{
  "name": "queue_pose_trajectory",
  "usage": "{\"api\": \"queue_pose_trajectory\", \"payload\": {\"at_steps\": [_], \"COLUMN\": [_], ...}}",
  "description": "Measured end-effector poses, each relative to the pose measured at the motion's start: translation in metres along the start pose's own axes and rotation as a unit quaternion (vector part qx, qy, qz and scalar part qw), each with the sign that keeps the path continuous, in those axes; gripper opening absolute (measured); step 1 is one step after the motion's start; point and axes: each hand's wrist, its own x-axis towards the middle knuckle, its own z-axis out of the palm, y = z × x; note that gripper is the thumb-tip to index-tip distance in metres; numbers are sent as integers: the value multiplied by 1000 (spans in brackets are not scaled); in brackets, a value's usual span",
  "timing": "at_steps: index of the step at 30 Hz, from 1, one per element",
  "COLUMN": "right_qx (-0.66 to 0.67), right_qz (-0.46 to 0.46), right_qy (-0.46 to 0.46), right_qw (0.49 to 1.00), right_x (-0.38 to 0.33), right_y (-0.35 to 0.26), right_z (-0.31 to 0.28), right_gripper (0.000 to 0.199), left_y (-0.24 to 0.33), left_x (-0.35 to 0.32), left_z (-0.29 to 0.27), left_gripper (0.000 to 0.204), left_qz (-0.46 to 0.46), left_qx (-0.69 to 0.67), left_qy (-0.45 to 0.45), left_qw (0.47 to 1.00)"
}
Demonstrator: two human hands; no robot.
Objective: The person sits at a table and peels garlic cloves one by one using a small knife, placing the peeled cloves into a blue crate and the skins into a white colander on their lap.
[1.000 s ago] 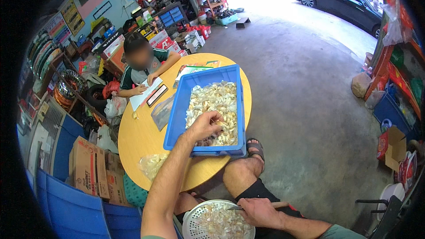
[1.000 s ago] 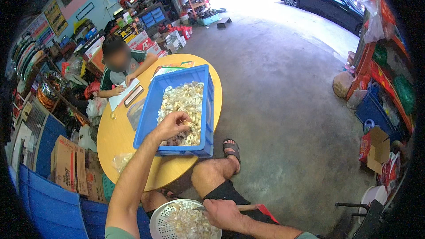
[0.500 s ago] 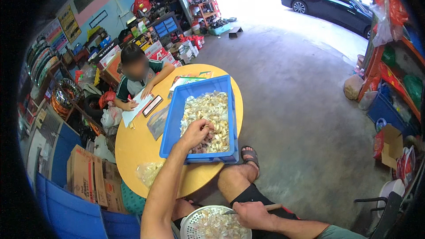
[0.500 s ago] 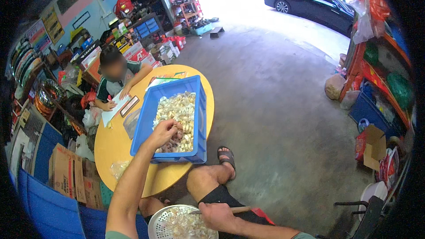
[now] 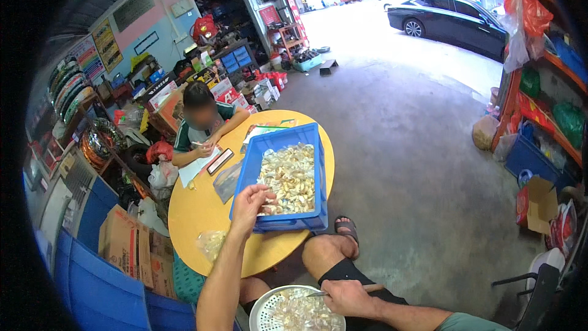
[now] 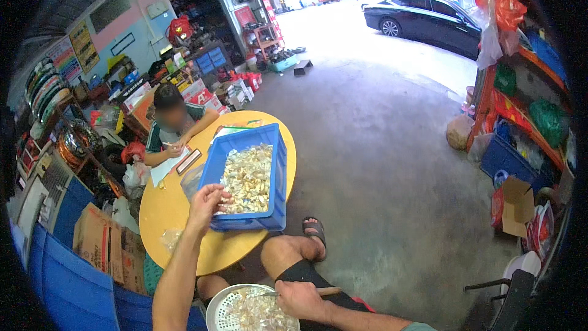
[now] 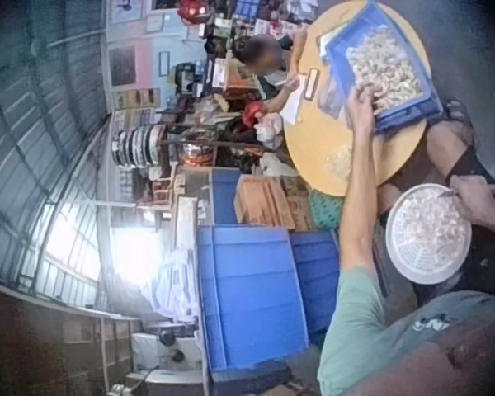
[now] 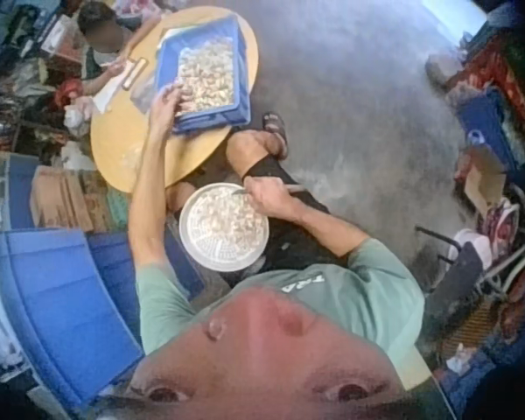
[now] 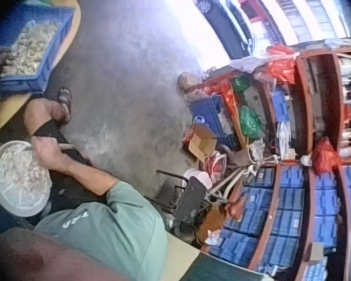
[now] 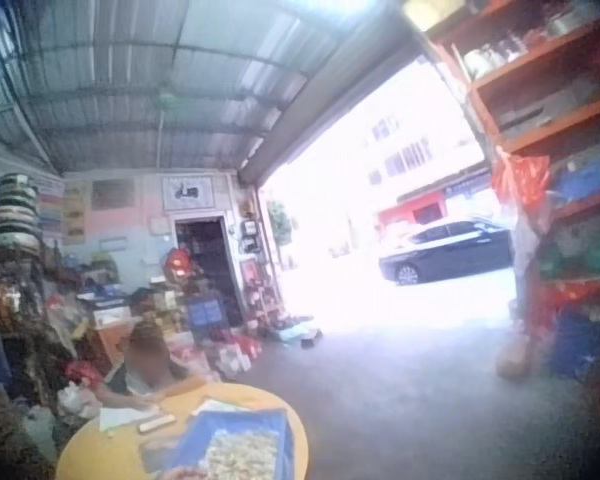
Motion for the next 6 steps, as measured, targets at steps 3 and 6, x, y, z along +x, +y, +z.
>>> {"api": "queue_pose_trajectory", "payload": {"at_steps": [3, 6], "right_qx": [-9, -21], "right_qz": [0, -16], "right_qy": [8, 31], "right_qw": [1000, 999], "right_x": [-7, -18], "right_y": [-10, -25], "right_z": [-8, -19], "right_gripper": [19, 19], "left_y": [2, 2], "left_x": [-46, -86], "left_z": [-3, -3], "left_gripper": [26, 28], "left_qz": [18, 41], "left_qx": [-43, -105], "left_qy": [31, 50], "left_qw": [998, 992]}}
